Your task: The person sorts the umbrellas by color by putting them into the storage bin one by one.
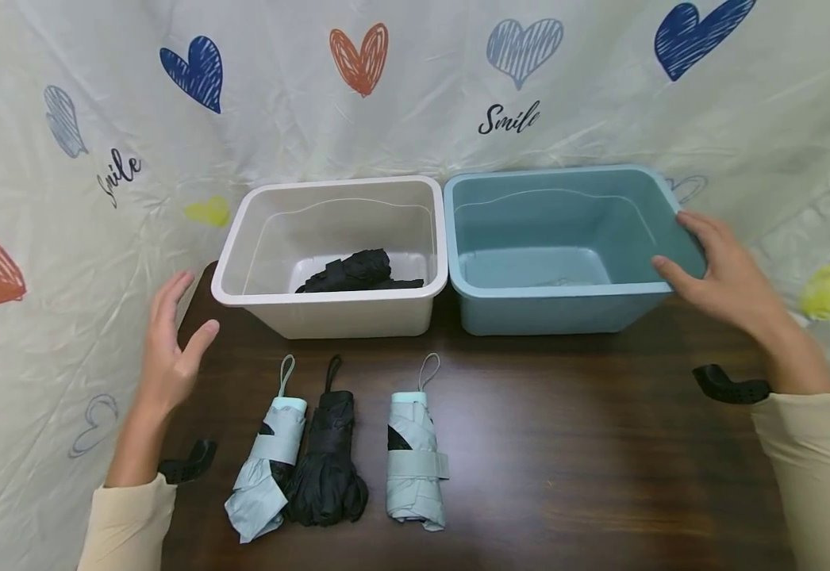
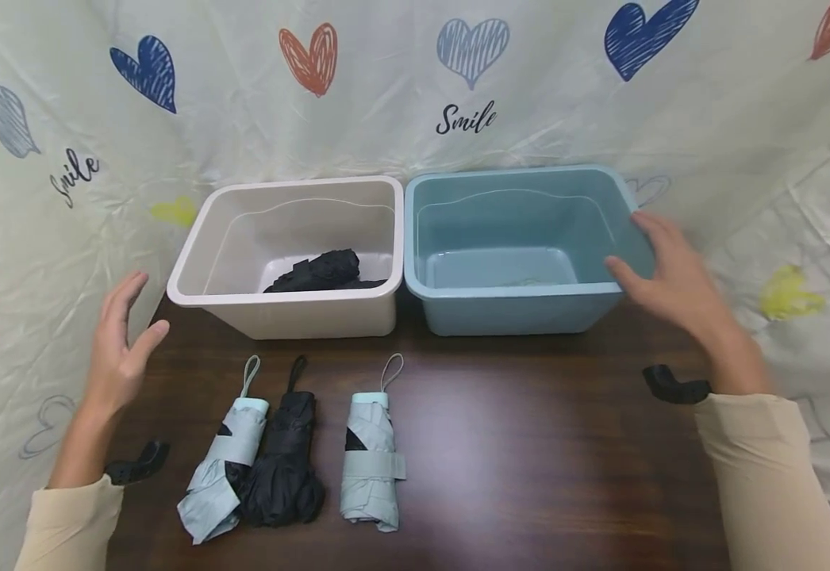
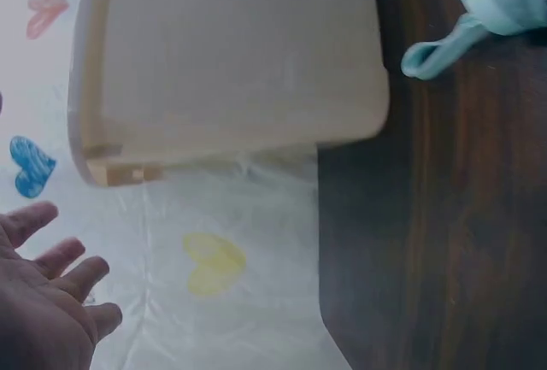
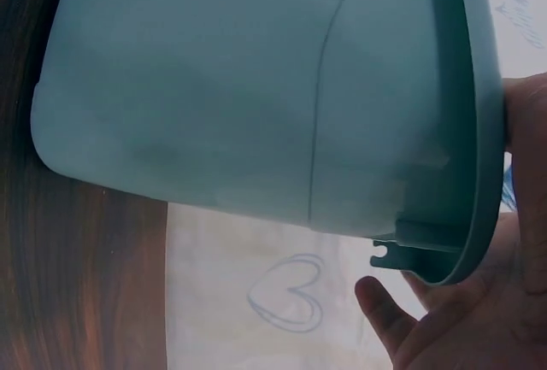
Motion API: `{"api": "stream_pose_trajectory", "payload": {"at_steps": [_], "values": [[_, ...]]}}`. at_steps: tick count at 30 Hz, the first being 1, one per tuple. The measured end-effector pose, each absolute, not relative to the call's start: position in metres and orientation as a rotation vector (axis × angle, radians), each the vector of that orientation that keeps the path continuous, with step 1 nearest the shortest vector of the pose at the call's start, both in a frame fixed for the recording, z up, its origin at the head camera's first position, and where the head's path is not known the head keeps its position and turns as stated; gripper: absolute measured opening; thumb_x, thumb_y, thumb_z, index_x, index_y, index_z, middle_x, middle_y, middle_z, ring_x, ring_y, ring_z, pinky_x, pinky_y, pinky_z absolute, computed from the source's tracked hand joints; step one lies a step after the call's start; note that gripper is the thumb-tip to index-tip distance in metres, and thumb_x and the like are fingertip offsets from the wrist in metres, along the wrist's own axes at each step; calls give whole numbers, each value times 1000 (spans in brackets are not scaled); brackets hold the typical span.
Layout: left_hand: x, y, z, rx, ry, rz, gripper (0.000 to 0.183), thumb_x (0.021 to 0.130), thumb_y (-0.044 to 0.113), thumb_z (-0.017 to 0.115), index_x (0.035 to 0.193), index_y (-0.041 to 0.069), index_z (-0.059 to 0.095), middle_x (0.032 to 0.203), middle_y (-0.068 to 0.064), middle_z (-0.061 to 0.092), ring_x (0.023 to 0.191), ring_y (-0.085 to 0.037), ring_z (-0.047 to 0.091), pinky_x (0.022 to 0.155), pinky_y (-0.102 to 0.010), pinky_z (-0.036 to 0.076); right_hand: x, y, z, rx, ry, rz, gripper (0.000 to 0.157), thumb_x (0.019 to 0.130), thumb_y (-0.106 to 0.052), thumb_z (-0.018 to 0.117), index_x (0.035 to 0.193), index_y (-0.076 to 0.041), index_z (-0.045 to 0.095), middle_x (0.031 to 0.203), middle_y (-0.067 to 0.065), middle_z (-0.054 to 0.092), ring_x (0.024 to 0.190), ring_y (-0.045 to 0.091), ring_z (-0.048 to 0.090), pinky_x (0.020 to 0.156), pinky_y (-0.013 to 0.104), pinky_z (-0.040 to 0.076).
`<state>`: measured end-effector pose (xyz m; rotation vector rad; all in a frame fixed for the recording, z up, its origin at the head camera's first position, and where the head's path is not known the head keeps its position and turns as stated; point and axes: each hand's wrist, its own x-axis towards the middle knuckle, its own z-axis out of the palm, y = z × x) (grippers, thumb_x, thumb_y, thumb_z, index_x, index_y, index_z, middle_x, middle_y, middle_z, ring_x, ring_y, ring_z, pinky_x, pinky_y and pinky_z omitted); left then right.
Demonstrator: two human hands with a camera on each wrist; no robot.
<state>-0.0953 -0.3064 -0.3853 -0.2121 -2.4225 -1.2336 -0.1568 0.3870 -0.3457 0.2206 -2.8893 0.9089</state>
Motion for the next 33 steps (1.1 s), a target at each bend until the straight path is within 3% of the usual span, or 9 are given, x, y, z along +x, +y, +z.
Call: {"api": "stream_pose_trajectory", "payload": {"at_steps": [5,11,13,14,17,20,21,24,33], "values": [[-72,-310,-396,-150,-2428,-1203,68,94,10,64,159,4,45,167,-20,37,155,-39,32,131,-33,21,-160,386,-349,253,-2910,939,81,104,-31,59,168,-2,19,175,29,14,158,58,17,122,79,16],[-40,-301,-411,-61,-2509,-1196,66,95,11,65,158,6,46,167,-22,32,153,-48,30,128,-69,17,-166,385,-352,262,-2950,942,85,106,-36,58,171,-7,11,178,24,7,161,55,10,123,79,13],[-31,-297,-417,-62,-2563,-1172,65,96,12,66,157,5,46,165,-23,34,151,-49,32,123,-75,21,-166,385,-352,247,-2957,942,86,105,-38,58,171,-8,11,178,24,6,161,55,10,123,80,13],[-27,-294,-419,-71,-2595,-1155,63,97,12,67,157,5,46,163,-24,36,149,-49,35,120,-75,25,-165,385,-352,240,-2957,941,87,105,-38,58,171,-8,11,178,24,6,161,55,10,123,80,13],[-15,-285,-427,-91,-2724,-1080,60,100,17,68,155,5,47,156,-24,44,141,-46,44,116,-52,37,-162,387,-350,219,-2963,930,88,105,-39,58,171,-9,9,178,23,5,162,55,8,123,80,11],[-2,-277,-432,-78,-2870,-1005,58,103,24,67,153,4,48,150,-25,49,135,-45,52,110,-46,45,-161,388,-351,220,-2965,916,87,105,-39,57,171,-8,9,179,21,5,162,54,7,123,80,11],[2,-274,-433,-60,-2921,-985,59,103,28,67,153,4,47,149,-25,49,133,-45,54,109,-47,48,-161,387,-352,220,-2966,915,87,105,-39,57,171,-8,9,179,20,4,162,54,7,123,80,11],[11,-267,-436,9,-3053,-947,67,104,38,66,157,5,43,150,-27,49,132,-47,56,102,-65,52,-161,386,-353,226,-2961,912,87,105,-39,57,171,-8,10,180,18,4,163,54,7,123,80,11],[24,-252,-447,194,-3242,-938,87,100,49,68,166,10,24,149,-26,54,130,-45,62,93,-61,54,-161,390,-353,295,-2955,905,85,105,-33,55,170,-3,9,178,23,4,162,55,7,127,76,8]]}}
